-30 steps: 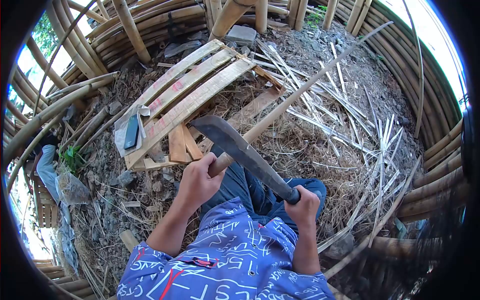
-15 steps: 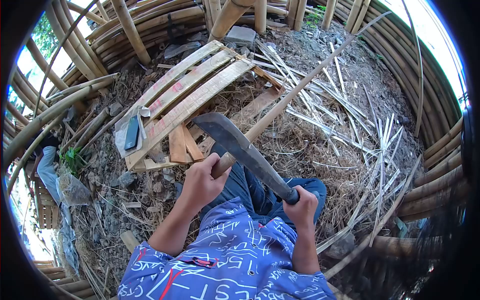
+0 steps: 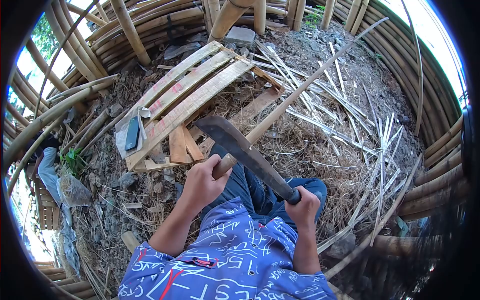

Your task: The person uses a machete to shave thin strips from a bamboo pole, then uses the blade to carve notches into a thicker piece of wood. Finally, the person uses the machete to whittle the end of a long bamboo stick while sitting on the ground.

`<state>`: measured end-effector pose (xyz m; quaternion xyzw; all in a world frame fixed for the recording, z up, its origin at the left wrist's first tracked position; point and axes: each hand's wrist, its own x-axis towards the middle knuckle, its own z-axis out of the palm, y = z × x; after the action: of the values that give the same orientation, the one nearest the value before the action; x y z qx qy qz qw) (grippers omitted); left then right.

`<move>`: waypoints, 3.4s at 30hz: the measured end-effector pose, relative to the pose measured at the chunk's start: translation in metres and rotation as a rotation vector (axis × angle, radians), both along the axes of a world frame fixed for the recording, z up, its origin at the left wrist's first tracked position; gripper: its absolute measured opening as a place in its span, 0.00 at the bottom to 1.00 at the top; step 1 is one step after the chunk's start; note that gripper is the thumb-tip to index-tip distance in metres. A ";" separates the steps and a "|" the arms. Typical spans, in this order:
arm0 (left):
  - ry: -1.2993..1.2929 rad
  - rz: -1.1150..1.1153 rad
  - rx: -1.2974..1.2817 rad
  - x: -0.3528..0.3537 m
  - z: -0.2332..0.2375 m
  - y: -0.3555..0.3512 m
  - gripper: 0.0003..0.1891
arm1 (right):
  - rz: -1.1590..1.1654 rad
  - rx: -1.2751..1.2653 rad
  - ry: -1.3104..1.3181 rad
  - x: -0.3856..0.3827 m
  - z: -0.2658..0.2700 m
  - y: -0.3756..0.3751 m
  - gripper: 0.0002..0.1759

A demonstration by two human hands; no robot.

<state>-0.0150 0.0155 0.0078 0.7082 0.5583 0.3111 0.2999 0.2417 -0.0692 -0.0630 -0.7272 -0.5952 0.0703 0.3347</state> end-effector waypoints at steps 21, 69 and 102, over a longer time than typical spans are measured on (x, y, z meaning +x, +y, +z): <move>0.096 -0.022 0.057 0.008 0.001 -0.005 0.19 | 0.134 -0.156 0.232 -0.019 0.001 0.007 0.12; 0.228 -0.251 -0.165 0.014 -0.017 -0.024 0.12 | -0.178 -0.215 0.257 0.036 -0.007 0.039 0.09; 0.162 -0.428 -0.358 0.043 -0.011 -0.020 0.12 | 0.102 -0.279 0.192 0.017 -0.007 0.006 0.09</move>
<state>0.0279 -0.0049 -0.0030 0.7682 0.4642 0.0796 0.4336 0.2588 -0.0636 -0.0703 -0.7254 -0.5811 0.2382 0.2817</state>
